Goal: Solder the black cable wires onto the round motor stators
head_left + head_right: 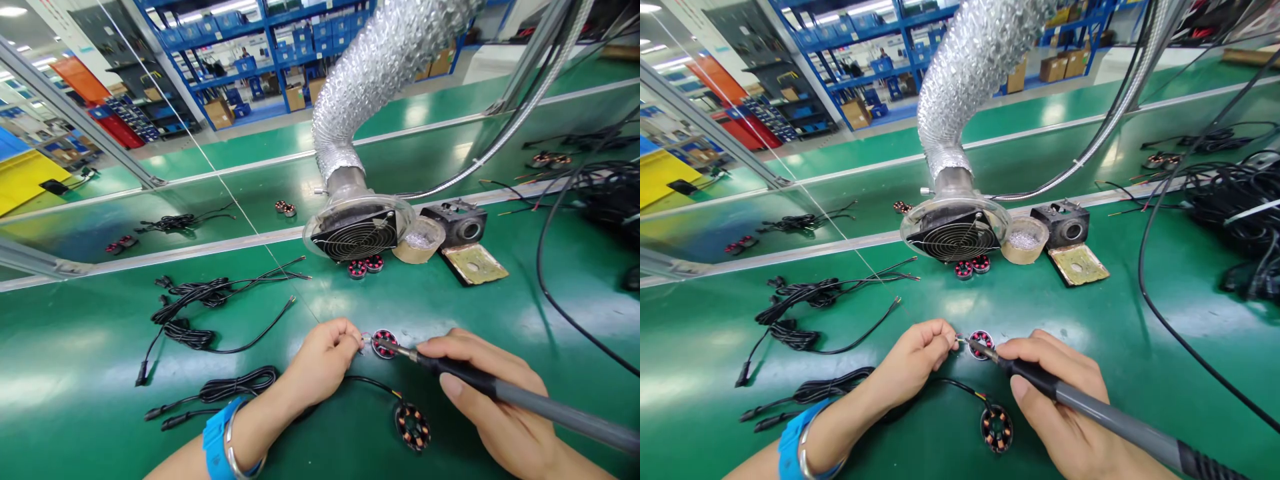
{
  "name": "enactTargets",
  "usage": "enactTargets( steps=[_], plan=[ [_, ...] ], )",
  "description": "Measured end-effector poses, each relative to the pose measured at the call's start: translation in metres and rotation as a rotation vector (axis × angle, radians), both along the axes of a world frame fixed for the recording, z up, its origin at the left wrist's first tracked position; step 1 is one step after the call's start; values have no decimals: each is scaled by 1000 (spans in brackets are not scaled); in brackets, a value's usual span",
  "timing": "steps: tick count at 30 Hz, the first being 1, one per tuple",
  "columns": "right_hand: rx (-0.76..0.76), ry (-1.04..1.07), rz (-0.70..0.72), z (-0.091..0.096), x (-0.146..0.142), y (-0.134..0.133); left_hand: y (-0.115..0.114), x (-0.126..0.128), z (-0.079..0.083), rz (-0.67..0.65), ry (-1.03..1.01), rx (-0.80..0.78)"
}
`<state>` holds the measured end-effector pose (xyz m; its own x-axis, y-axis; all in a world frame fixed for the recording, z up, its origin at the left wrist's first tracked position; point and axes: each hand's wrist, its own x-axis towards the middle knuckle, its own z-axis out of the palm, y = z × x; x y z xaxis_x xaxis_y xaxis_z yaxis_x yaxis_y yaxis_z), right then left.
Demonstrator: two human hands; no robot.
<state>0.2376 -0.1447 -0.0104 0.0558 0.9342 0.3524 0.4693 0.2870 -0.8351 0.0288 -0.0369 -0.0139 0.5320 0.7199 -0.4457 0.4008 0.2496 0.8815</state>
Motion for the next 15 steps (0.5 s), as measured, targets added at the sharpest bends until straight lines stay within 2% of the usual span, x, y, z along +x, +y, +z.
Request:
enactTargets(
  steps=[6, 15],
  plan=[
    [38, -40, 56, 0, 1, 0, 0, -1, -1, -8, 9, 32],
    [3, 29, 27, 2, -10, -3, -1, -1, 0, -21, 5, 21]
  ],
)
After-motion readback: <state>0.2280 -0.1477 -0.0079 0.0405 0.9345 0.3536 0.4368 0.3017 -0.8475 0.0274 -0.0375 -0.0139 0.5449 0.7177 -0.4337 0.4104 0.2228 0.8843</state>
